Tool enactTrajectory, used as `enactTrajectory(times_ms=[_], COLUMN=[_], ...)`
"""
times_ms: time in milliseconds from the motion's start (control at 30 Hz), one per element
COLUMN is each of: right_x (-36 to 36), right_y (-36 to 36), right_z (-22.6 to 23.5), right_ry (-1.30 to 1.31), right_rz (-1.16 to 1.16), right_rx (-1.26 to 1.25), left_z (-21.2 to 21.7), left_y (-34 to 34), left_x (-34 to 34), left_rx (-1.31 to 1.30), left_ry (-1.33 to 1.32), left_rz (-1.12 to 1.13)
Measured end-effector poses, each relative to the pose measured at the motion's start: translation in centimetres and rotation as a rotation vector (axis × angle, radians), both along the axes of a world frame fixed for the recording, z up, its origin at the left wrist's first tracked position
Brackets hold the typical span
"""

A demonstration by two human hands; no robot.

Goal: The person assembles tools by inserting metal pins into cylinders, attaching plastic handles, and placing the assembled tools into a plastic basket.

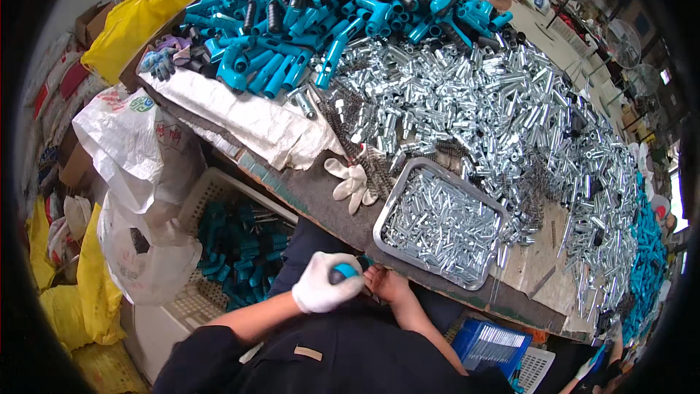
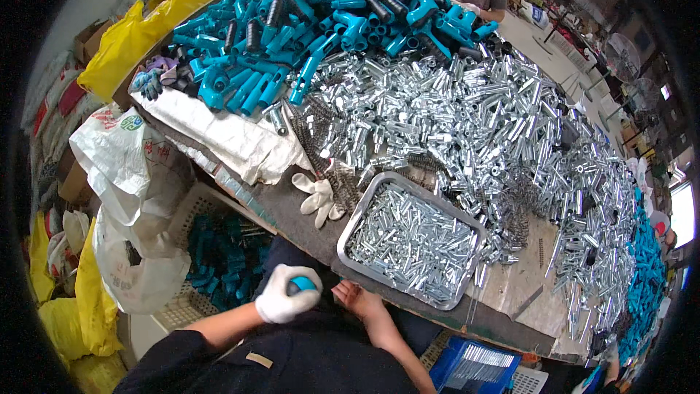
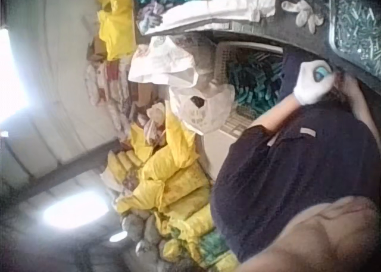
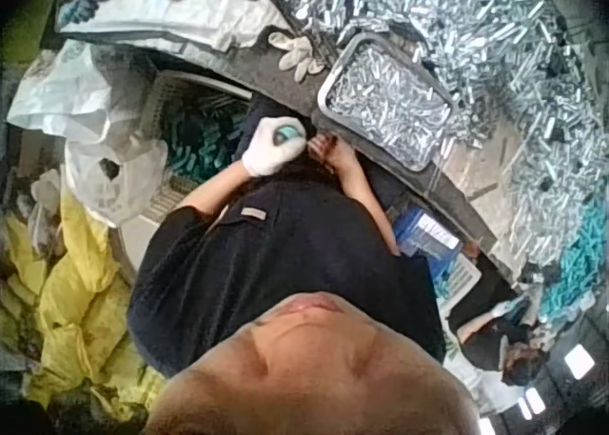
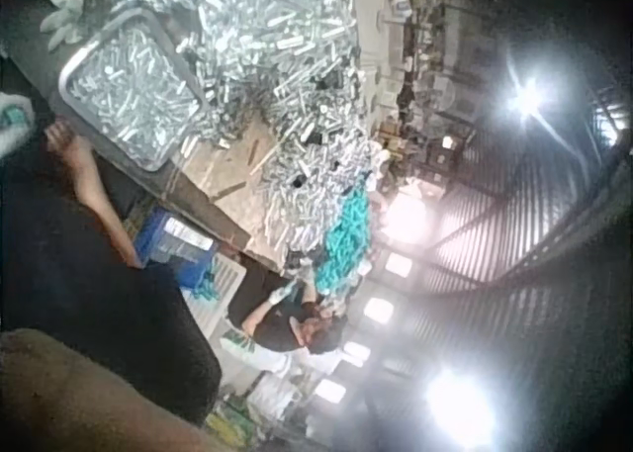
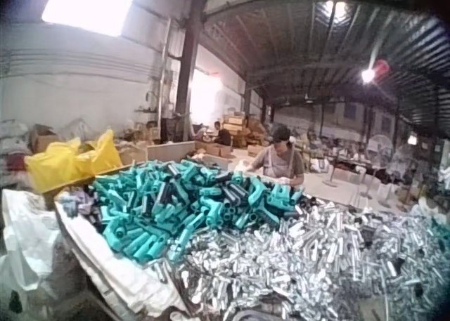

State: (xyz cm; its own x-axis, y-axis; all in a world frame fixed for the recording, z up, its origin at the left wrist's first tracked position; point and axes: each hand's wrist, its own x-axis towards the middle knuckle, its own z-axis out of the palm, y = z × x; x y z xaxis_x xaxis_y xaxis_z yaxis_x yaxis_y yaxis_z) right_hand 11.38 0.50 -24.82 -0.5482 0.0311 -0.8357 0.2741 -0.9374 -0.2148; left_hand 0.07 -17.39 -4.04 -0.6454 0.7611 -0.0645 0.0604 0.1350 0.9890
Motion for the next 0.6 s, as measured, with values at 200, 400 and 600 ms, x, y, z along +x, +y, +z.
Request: enactTrajectory(times_ms=[200, 400, 600], right_x=[-0.1, 1.2, 1.2], right_y=[1.2, 2.5, 0.7], right_z=[-0.7, -3.6, 8.5], right_ry=[-0.068, -0.054, 0.189], right_rz=[-0.348, -0.084, 0.429], right_rx=[0.028, 0.033, 0.262], left_z=[1.4, 2.6, 12.1], left_y=[-1.7, -1.3, -12.5], left_x=[0.6, -0.1, -7.6], left_rx=[0.022, 0.116, -0.023], left_ry=[-0.357, -0.125, -0.243], left_rz=[0.077, 0.077, 0.214])
